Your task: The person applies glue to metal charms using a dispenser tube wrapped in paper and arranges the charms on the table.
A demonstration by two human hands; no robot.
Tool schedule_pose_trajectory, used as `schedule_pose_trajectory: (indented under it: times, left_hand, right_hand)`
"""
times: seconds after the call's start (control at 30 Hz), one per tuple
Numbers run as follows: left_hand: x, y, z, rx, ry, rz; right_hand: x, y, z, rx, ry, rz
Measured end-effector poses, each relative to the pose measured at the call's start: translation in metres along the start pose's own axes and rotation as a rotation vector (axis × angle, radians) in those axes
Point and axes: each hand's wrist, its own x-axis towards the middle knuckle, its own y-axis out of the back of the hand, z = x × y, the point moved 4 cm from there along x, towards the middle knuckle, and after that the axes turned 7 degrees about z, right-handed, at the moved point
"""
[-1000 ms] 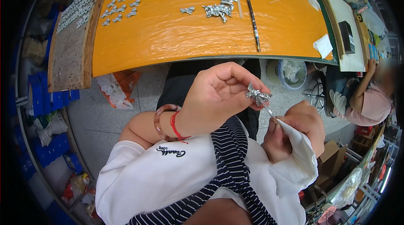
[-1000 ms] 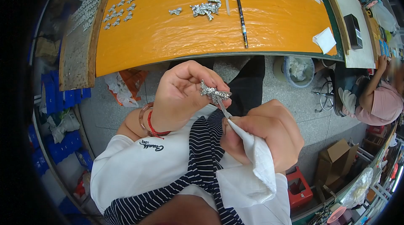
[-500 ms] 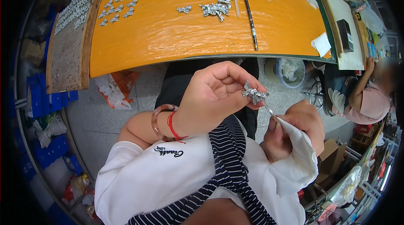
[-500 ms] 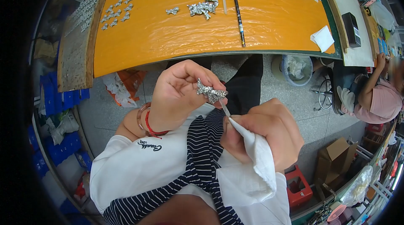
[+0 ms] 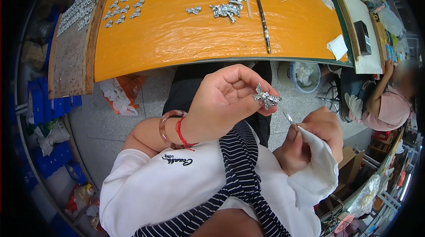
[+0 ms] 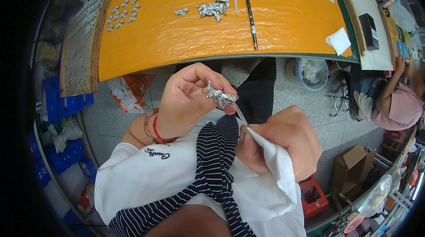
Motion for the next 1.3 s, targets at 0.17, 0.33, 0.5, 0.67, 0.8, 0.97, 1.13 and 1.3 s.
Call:
schedule_pose_trajectory:
  times: [0.17, 0.33, 0.5, 0.67, 0.8, 0.97, 1.13, 1.3]
  left_hand:
    - [0.0, 0.0, 0.0, -0.013, 0.033, 0.019]
    - [0.002, 0.001, -0.005, -0.106, 0.107, 0.021]
    - [0.002, 0.0, -0.007, -0.146, 0.155, -0.007]
    - [0.003, 0.001, -0.009, -0.167, 0.176, -0.014]
    - [0.002, 0.001, -0.009, -0.181, 0.163, -0.03]
    - [0.002, 0.002, -0.01, -0.158, 0.15, -0.035]
    - [0.002, 0.002, -0.009, -0.149, 0.133, -0.026]
    - [0.001, 0.002, -0.01, -0.14, 0.12, -0.03]
  right_hand:
    - [0.0, -0.001, 0.002, -0.022, -0.024, 0.02]
    - [0.002, -0.002, 0.001, -0.024, 0.045, -0.011]
    - [0.0, 0.0, 0.003, 0.007, 0.017, 0.02]
    - [0.001, -0.001, 0.002, -0.022, 0.041, 0.018]
    - [-0.001, -0.001, 0.004, -0.012, 0.014, 0.043]
    - [0.0, 0.0, 0.002, -0.01, 0.006, 0.006]
    - [-0.001, -0.001, 0.003, 0.009, 0.012, 0.028]
    - [-0.001, -0.002, 0.004, 0.016, 0.038, 0.013]
